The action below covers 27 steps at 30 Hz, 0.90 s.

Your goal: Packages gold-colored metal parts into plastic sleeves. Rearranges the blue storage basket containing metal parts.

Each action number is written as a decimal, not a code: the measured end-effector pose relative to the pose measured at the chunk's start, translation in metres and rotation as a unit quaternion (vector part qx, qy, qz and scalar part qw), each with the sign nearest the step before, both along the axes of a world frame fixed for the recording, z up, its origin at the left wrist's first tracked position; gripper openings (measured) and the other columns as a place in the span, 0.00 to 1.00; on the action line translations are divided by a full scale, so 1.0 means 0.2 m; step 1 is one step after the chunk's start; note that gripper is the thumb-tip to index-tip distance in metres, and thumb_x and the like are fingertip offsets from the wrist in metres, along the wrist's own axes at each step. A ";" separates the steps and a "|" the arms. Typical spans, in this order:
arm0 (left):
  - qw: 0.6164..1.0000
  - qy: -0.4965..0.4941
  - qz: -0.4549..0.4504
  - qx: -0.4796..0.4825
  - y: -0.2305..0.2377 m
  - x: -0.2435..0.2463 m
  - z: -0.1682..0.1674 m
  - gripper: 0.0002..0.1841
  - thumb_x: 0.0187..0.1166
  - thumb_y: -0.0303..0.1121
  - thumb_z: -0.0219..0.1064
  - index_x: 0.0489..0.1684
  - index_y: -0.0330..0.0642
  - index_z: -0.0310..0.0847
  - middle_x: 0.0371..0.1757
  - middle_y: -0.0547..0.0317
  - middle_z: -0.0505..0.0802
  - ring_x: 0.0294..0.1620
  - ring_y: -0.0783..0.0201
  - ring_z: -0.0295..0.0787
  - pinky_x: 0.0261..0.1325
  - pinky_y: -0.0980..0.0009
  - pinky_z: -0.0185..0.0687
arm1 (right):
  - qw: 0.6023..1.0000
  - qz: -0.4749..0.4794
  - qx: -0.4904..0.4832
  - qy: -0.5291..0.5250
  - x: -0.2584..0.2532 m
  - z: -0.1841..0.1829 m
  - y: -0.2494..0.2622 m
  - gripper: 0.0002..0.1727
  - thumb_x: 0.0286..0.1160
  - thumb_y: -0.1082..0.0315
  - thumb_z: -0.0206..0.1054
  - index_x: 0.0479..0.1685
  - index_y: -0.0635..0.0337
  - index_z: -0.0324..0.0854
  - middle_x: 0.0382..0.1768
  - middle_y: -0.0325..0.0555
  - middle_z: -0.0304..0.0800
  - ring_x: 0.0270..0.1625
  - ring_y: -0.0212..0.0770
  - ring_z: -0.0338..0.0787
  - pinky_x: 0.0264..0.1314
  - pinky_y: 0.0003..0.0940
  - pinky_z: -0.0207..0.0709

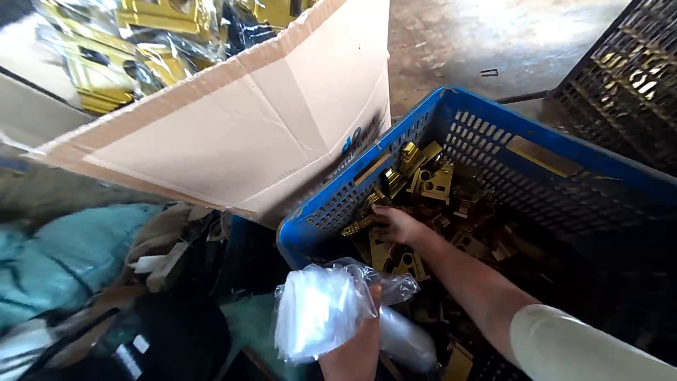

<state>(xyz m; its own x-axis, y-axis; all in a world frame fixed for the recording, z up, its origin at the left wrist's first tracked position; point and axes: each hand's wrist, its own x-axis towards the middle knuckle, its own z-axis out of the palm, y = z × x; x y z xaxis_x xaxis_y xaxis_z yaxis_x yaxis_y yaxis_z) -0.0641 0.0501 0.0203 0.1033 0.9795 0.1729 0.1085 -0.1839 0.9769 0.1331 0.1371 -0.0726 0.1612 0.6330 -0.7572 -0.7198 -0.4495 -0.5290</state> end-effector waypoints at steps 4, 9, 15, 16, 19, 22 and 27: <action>1.000 0.017 0.006 0.019 -0.01 0.02 0.01 0.31 0.54 0.23 0.84 0.56 0.17 0.75 0.47 0.61 0.93 0.52 0.84 0.88 0.61 0.83 0.84 | 0.986 -0.154 -0.039 0.045 -0.10 -0.01 0.18 0.26 0.90 0.59 0.60 0.82 0.56 0.63 0.70 0.57 0.74 0.62 0.49 0.80 0.60 0.40 0.77; 0.999 -0.024 0.004 0.028 0.04 0.04 0.05 0.28 0.55 0.25 0.83 0.55 0.23 0.77 0.45 0.64 0.93 0.50 0.80 0.90 0.59 0.80 0.87 | 0.996 -0.023 0.060 -0.068 0.05 0.16 -0.17 0.27 0.89 0.58 0.60 0.83 0.59 0.64 0.78 0.58 0.73 0.77 0.53 0.76 0.74 0.51 0.72; 0.994 -0.081 -0.071 -0.035 0.01 0.12 0.08 0.31 0.51 0.21 0.84 0.58 0.27 0.76 0.44 0.65 0.93 0.48 0.79 0.91 0.57 0.78 0.88 | 0.892 0.166 0.386 -0.167 0.38 0.57 -0.78 0.31 0.72 0.39 0.71 0.71 0.40 0.73 0.51 0.39 0.93 0.48 0.39 0.95 0.49 0.37 0.91; 0.990 -0.092 -0.097 -0.051 0.00 0.14 0.08 0.31 0.51 0.19 0.84 0.57 0.28 0.76 0.43 0.65 0.93 0.47 0.78 0.91 0.57 0.77 0.89 | 0.880 0.205 0.393 -0.170 0.36 0.64 -0.86 0.34 0.70 0.44 0.76 0.74 0.43 0.73 0.50 0.45 0.95 0.41 0.42 0.97 0.40 0.37 0.94; 0.974 -0.093 -0.173 -0.113 -0.07 0.20 0.12 0.28 0.50 0.16 0.84 0.54 0.31 0.78 0.41 0.65 0.93 0.45 0.76 0.91 0.55 0.76 0.89 | 0.886 0.316 0.293 -0.173 0.23 0.81 -1.03 0.24 0.75 0.66 0.69 0.68 0.45 0.67 0.51 0.44 0.93 0.37 0.43 0.97 0.31 0.35 0.93; 0.958 -0.087 -0.214 -0.169 -0.13 0.25 0.18 0.24 0.51 0.13 0.82 0.48 0.32 0.80 0.38 0.65 0.92 0.42 0.77 0.90 0.52 0.77 0.89 | 0.917 0.251 0.189 -0.245 0.17 0.81 -1.11 0.22 0.74 0.68 0.66 0.65 0.54 0.66 0.40 0.43 0.90 0.32 0.39 0.94 0.29 0.31 0.90; 0.959 -0.099 -0.204 -0.169 -0.13 0.28 0.17 0.22 0.53 0.11 0.77 0.47 0.32 0.79 0.36 0.63 0.91 0.40 0.75 0.89 0.48 0.78 0.88 | 0.940 0.029 0.215 -0.262 0.18 0.79 -1.29 0.14 0.76 0.71 0.58 0.59 0.52 0.68 0.36 0.45 0.93 0.28 0.40 0.94 0.27 0.31 0.90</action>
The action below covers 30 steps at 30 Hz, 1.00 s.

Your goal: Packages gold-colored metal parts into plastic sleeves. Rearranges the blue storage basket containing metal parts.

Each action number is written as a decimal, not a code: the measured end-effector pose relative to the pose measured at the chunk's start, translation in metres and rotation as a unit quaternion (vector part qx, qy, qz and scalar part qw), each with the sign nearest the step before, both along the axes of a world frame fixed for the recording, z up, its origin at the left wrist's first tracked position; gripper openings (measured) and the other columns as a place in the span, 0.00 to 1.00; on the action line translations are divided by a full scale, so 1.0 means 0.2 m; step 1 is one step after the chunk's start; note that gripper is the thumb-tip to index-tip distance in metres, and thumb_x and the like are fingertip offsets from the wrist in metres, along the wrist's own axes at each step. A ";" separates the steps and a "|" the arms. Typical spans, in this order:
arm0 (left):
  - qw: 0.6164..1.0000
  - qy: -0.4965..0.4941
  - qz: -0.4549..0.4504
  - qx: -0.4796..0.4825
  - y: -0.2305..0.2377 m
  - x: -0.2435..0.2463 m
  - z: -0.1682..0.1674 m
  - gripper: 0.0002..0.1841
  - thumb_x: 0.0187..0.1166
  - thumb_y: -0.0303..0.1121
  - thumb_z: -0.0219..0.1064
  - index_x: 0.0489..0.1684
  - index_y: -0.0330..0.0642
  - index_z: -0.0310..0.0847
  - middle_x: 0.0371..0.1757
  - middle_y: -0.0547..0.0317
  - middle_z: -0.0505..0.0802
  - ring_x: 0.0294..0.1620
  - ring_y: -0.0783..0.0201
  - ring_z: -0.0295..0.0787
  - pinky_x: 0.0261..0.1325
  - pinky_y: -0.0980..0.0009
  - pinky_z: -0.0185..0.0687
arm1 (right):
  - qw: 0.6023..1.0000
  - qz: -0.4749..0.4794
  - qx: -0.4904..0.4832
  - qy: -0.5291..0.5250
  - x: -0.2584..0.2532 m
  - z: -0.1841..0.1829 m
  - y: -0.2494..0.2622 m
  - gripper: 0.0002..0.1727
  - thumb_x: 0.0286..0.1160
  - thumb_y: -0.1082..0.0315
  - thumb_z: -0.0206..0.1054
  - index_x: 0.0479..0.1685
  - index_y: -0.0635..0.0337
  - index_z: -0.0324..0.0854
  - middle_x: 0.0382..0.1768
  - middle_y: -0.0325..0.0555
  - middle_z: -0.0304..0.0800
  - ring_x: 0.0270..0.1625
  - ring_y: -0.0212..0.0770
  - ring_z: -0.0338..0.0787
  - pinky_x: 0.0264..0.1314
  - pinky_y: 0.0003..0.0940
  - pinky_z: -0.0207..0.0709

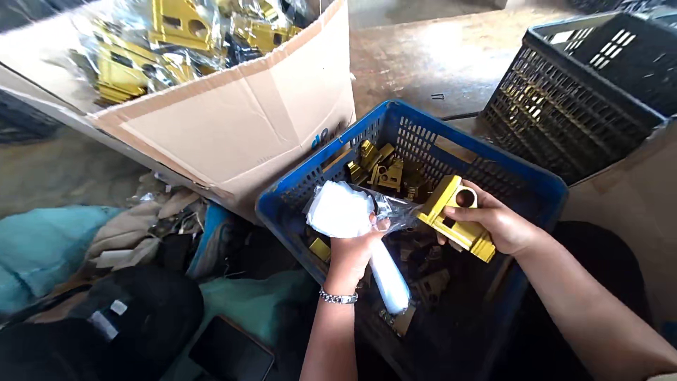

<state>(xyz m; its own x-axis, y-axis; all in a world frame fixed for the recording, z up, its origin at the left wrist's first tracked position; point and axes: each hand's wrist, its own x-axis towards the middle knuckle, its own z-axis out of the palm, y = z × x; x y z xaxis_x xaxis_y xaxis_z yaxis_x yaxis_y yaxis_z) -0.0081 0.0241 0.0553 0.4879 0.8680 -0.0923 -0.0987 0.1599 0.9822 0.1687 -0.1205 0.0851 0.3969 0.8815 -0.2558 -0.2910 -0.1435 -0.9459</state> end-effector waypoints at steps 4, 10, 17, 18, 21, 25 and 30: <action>1.000 -0.008 0.003 0.004 -0.02 0.02 -0.02 0.23 0.53 0.11 0.75 0.50 0.29 0.76 0.38 0.63 0.89 0.41 0.77 0.88 0.49 0.79 0.87 | 0.998 0.047 0.026 -0.017 -0.05 0.01 -0.05 0.24 0.74 0.72 0.62 0.69 0.54 0.63 0.62 0.46 0.89 0.42 0.41 0.96 0.39 0.34 0.92; 0.999 0.008 0.014 -0.035 -0.06 0.03 -0.01 0.23 0.57 0.10 0.74 0.53 0.29 0.75 0.39 0.59 0.89 0.40 0.75 0.88 0.47 0.79 0.87 | 0.988 -0.076 -0.035 -0.133 -0.11 -0.04 0.03 0.22 0.77 0.71 0.67 0.67 0.64 0.68 0.46 0.48 0.84 0.42 0.40 0.93 0.46 0.38 0.91; 0.998 -0.001 0.008 -0.068 -0.06 0.02 0.02 0.24 0.60 0.10 0.72 0.58 0.29 0.73 0.42 0.59 0.89 0.42 0.75 0.88 0.48 0.79 0.87 | 0.996 0.081 0.024 -0.035 -0.21 -0.03 -0.02 0.24 0.74 0.71 0.66 0.66 0.56 0.62 0.52 0.39 0.88 0.42 0.37 0.95 0.43 0.35 0.93; 0.998 0.007 0.005 -0.067 -0.07 0.03 0.02 0.24 0.60 0.10 0.72 0.56 0.29 0.73 0.41 0.59 0.89 0.41 0.76 0.88 0.47 0.79 0.87 | 0.998 0.048 0.019 -0.040 -0.23 -0.04 0.00 0.22 0.74 0.72 0.66 0.64 0.58 0.64 0.46 0.39 0.88 0.39 0.37 0.94 0.42 0.35 0.93; 0.999 -0.001 0.028 -0.019 -0.03 0.05 -0.02 0.19 0.55 0.10 0.72 0.44 0.32 0.76 0.32 0.61 0.88 0.34 0.75 0.86 0.40 0.79 0.85 | 0.992 -0.117 0.012 -0.042 -0.21 -0.07 0.01 0.24 0.77 0.72 0.63 0.71 0.61 0.63 0.45 0.47 0.87 0.37 0.43 0.95 0.36 0.38 0.93; 0.999 -0.013 0.018 0.037 -0.03 0.06 -0.05 0.19 0.54 0.12 0.72 0.45 0.31 0.77 0.33 0.64 0.90 0.38 0.77 0.89 0.46 0.80 0.86 | 0.992 -0.116 0.041 -0.042 -0.18 -0.09 -0.06 0.22 0.75 0.73 0.61 0.67 0.58 0.61 0.54 0.47 0.90 0.41 0.43 0.96 0.38 0.37 0.94; 0.998 -0.024 -0.031 0.043 -0.09 0.04 -0.05 0.30 0.56 0.18 0.81 0.60 0.24 0.73 0.46 0.56 0.92 0.47 0.74 0.91 0.57 0.76 0.88 | 0.982 -0.099 0.017 -0.161 -0.22 -0.08 0.03 0.20 0.76 0.69 0.68 0.62 0.62 0.67 0.44 0.39 0.84 0.43 0.29 0.91 0.47 0.27 0.89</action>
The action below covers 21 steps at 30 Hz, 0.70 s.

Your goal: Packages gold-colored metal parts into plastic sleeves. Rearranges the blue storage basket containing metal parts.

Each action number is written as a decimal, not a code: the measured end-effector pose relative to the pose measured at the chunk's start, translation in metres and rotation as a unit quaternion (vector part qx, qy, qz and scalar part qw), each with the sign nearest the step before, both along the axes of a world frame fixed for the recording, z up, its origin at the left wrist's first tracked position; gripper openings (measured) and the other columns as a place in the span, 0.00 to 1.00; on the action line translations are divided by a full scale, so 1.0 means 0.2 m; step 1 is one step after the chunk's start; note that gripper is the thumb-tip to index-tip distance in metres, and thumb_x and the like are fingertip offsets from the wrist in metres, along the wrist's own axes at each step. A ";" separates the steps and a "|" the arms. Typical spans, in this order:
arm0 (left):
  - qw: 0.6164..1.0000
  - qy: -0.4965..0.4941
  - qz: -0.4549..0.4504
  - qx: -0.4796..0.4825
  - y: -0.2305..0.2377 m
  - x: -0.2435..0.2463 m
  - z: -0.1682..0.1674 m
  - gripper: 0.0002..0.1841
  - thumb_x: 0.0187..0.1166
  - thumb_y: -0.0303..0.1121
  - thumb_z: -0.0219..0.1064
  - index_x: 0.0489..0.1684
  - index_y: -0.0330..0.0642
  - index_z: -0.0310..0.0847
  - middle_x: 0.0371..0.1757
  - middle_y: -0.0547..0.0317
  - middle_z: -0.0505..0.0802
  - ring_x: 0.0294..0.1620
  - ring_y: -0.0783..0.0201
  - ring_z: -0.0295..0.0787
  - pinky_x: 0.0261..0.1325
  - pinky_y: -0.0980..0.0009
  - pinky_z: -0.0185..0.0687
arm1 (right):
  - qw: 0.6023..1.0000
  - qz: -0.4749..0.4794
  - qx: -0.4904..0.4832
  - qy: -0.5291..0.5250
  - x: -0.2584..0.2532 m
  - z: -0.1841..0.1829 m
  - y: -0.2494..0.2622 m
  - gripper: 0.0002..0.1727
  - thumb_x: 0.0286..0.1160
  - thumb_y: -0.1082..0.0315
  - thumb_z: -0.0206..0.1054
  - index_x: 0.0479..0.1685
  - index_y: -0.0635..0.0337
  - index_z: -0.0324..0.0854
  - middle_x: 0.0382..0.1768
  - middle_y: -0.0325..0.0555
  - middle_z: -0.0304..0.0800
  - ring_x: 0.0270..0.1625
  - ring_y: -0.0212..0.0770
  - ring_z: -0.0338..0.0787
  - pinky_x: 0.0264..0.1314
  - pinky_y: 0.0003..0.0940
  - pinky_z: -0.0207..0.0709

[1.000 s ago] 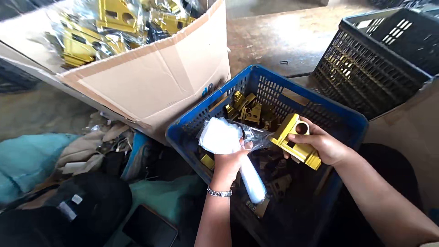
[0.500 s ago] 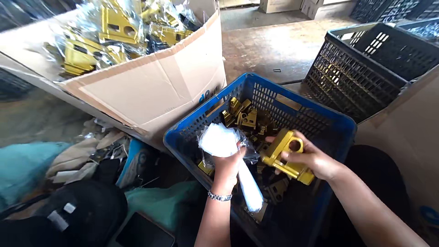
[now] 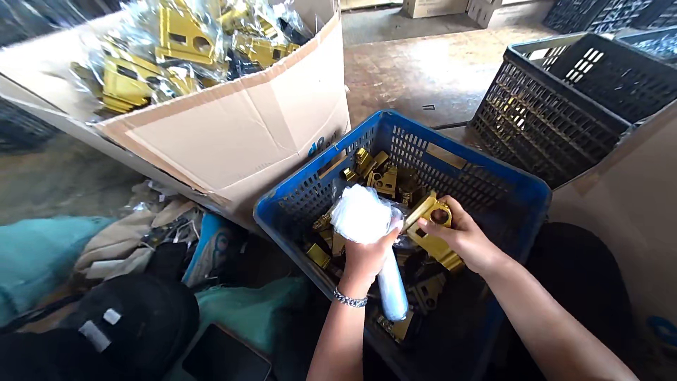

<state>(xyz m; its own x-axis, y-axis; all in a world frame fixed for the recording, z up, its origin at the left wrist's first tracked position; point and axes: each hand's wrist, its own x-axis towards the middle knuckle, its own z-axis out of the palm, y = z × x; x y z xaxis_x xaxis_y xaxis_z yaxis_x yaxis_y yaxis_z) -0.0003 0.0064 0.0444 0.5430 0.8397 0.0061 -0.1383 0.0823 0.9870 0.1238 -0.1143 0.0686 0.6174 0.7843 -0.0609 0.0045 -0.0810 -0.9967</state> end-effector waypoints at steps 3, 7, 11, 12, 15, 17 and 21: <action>0.999 -0.007 0.004 -0.036 0.01 0.00 0.01 0.23 0.59 0.18 0.81 0.53 0.30 0.77 0.36 0.62 0.91 0.34 0.76 0.88 0.43 0.78 0.87 | 0.949 -0.021 -0.011 -0.315 -0.02 -0.11 0.06 0.21 0.74 0.64 0.71 0.56 0.74 0.78 0.46 0.55 0.90 0.47 0.38 0.92 0.52 0.33 0.87; 0.999 0.006 -0.001 -0.048 0.05 -0.03 0.01 0.25 0.61 0.17 0.79 0.58 0.26 0.75 0.42 0.56 0.92 0.43 0.72 0.91 0.52 0.75 0.88 | 0.870 0.185 -0.207 -0.407 -0.11 -0.09 0.08 0.23 0.83 0.63 0.65 0.67 0.74 0.75 0.65 0.75 0.80 0.55 0.69 0.91 0.55 0.59 0.85; 0.981 0.052 -0.029 0.184 0.03 -0.03 -0.06 0.29 0.57 0.27 0.85 0.54 0.17 0.79 0.47 0.47 0.94 0.51 0.72 0.91 0.61 0.76 0.85 | 0.940 0.121 -0.179 -0.266 -0.03 -0.15 0.15 0.33 0.78 0.65 0.67 0.77 0.76 0.61 0.69 0.70 0.79 0.69 0.58 0.85 0.72 0.51 0.78; 0.962 0.056 -0.013 0.265 0.03 -0.02 -0.09 0.28 0.54 0.32 0.86 0.48 0.17 0.83 0.44 0.44 0.95 0.50 0.69 0.93 0.61 0.73 0.86 | 0.955 0.116 -0.168 -0.215 -0.02 -0.15 0.18 0.37 0.75 0.68 0.68 0.81 0.74 0.56 0.72 0.68 0.77 0.73 0.53 0.82 0.76 0.46 0.75; 0.932 0.069 0.086 0.346 0.07 0.02 -0.12 0.30 0.52 0.35 0.86 0.45 0.15 0.83 0.42 0.38 0.95 0.48 0.61 0.95 0.59 0.67 0.88 | 0.984 0.112 -0.135 0.020 -0.02 -0.07 0.18 0.50 0.65 0.71 0.75 0.89 0.62 0.47 0.74 0.60 0.76 0.72 0.44 0.82 0.72 0.39 0.79; 0.919 0.065 0.161 0.355 0.09 0.03 -0.10 0.30 0.53 0.32 0.83 0.47 0.12 0.81 0.42 0.36 0.94 0.47 0.62 0.94 0.59 0.69 0.87 | 0.991 0.074 -0.093 0.062 -0.03 -0.04 0.16 0.44 0.70 0.65 0.74 0.88 0.61 0.57 0.68 0.56 0.81 0.64 0.40 0.86 0.65 0.37 0.81; 0.931 0.040 0.083 0.353 -0.04 0.04 -0.08 0.23 0.52 0.29 0.82 0.41 0.18 0.84 0.36 0.43 0.95 0.41 0.67 0.95 0.52 0.72 0.89 | 0.998 -0.016 -0.044 -0.051 -0.04 -0.13 0.17 0.41 0.60 0.67 0.74 0.81 0.65 0.68 0.71 0.62 0.76 0.70 0.48 0.80 0.71 0.39 0.77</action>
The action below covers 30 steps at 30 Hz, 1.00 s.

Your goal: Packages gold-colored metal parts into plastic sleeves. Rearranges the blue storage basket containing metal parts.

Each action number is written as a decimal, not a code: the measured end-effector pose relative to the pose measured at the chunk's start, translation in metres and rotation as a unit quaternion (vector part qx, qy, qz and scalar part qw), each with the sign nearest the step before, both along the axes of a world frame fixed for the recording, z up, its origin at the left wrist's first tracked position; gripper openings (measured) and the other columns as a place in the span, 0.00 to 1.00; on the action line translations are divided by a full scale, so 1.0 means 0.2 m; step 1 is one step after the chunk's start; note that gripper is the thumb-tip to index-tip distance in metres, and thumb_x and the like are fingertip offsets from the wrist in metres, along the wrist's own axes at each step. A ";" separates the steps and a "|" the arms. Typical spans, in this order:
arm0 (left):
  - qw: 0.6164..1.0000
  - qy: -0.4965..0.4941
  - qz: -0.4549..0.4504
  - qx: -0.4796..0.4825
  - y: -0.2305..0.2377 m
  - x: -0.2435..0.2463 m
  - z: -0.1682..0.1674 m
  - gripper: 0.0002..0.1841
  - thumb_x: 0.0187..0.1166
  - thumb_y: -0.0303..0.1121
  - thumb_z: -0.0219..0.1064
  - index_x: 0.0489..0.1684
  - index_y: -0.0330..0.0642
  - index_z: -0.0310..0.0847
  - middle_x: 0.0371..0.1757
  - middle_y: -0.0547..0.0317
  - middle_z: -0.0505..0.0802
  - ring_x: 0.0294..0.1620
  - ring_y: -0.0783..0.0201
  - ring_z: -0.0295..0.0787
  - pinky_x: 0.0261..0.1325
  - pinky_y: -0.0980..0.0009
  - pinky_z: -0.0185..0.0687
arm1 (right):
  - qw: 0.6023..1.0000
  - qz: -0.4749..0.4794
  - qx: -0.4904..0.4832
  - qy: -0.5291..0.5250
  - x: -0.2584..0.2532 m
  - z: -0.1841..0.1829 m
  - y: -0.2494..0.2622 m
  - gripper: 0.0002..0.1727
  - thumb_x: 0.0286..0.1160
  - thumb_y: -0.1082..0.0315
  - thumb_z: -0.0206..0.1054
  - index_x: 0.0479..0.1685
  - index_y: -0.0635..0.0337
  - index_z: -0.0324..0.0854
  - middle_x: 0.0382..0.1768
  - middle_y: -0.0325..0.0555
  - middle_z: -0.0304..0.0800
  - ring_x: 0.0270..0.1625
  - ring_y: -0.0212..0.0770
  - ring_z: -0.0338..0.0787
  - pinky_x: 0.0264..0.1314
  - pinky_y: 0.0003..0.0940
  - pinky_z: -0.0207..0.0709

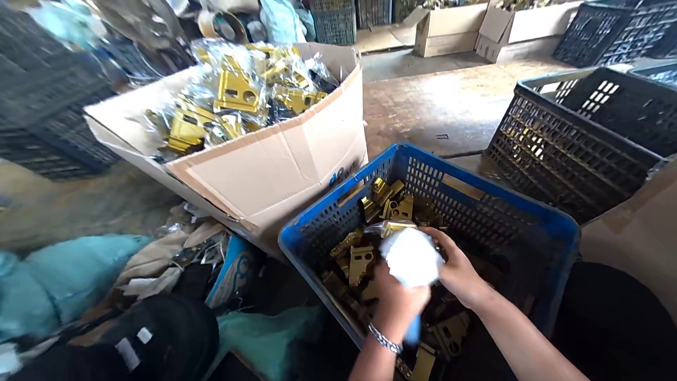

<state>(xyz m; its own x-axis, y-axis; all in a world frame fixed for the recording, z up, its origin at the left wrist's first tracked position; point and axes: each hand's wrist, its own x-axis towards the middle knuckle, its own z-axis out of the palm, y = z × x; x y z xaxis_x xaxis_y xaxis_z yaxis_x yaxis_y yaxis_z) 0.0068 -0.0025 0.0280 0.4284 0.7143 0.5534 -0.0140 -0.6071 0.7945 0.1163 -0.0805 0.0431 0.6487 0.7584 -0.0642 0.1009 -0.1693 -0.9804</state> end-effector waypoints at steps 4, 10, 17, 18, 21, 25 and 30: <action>0.993 0.021 -0.075 -0.092 0.01 -0.01 0.01 0.22 0.56 0.26 0.82 0.45 0.18 0.84 0.40 0.43 0.95 0.45 0.69 0.94 0.57 0.74 0.87 | 0.962 0.141 -0.202 -0.118 0.15 0.04 -0.05 0.33 0.69 0.64 0.78 0.73 0.71 0.76 0.70 0.75 0.76 0.71 0.66 0.79 0.75 0.58 0.72; 0.906 0.008 -0.047 -0.421 0.12 -0.11 0.17 0.26 0.68 0.20 0.71 0.66 0.24 0.71 0.51 0.47 0.89 0.51 0.68 0.89 0.57 0.71 0.86 | 0.854 0.312 -0.226 -0.351 0.29 0.54 -0.03 0.18 0.68 0.71 0.78 0.55 0.72 0.86 0.54 0.70 0.86 0.58 0.66 0.86 0.65 0.61 0.76; 0.909 -0.006 -0.057 -0.413 0.06 -0.12 0.15 0.39 0.56 0.15 0.78 0.73 0.21 0.63 0.55 0.46 0.89 0.55 0.71 0.89 0.60 0.74 0.87 | 0.908 0.004 0.187 -0.375 0.18 0.42 0.08 0.16 0.79 0.68 0.65 0.58 0.73 0.79 0.50 0.57 0.88 0.51 0.42 0.90 0.57 0.39 0.86; 0.914 -0.004 -0.064 -0.401 0.05 -0.11 0.13 0.40 0.56 0.18 0.80 0.73 0.20 0.63 0.55 0.45 0.89 0.55 0.71 0.89 0.60 0.74 0.86 | 0.937 0.094 0.105 -0.318 0.13 0.33 0.04 0.21 0.78 0.64 0.68 0.61 0.73 0.82 0.56 0.63 0.89 0.58 0.49 0.90 0.64 0.44 0.84; 0.942 -0.019 -0.090 -0.324 0.02 -0.06 0.07 0.34 0.57 0.21 0.81 0.65 0.17 0.69 0.51 0.48 0.91 0.52 0.74 0.89 0.60 0.76 0.85 | 0.980 0.159 -0.007 -0.116 0.04 0.18 -0.02 0.22 0.76 0.63 0.72 0.63 0.71 0.84 0.60 0.58 0.88 0.59 0.41 0.91 0.63 0.34 0.85; 0.941 -0.037 -0.119 -0.314 -0.03 -0.02 0.07 0.27 0.52 0.16 0.81 0.54 0.23 0.78 0.45 0.59 0.93 0.50 0.80 0.89 0.59 0.80 0.85 | 0.994 0.101 0.042 -0.011 0.07 0.11 -0.08 0.14 0.73 0.72 0.68 0.55 0.66 0.85 0.45 0.41 0.93 0.44 0.28 0.92 0.50 0.26 0.88; 0.939 -0.026 -0.157 -0.306 -0.06 0.01 0.04 0.30 0.50 0.16 0.84 0.56 0.22 0.79 0.48 0.54 0.94 0.53 0.75 0.91 0.63 0.76 0.86 | 0.996 0.084 0.022 -0.010 0.10 0.09 -0.12 0.07 0.75 0.70 0.66 0.43 0.63 0.87 0.34 0.34 0.91 0.32 0.25 0.89 0.39 0.24 0.86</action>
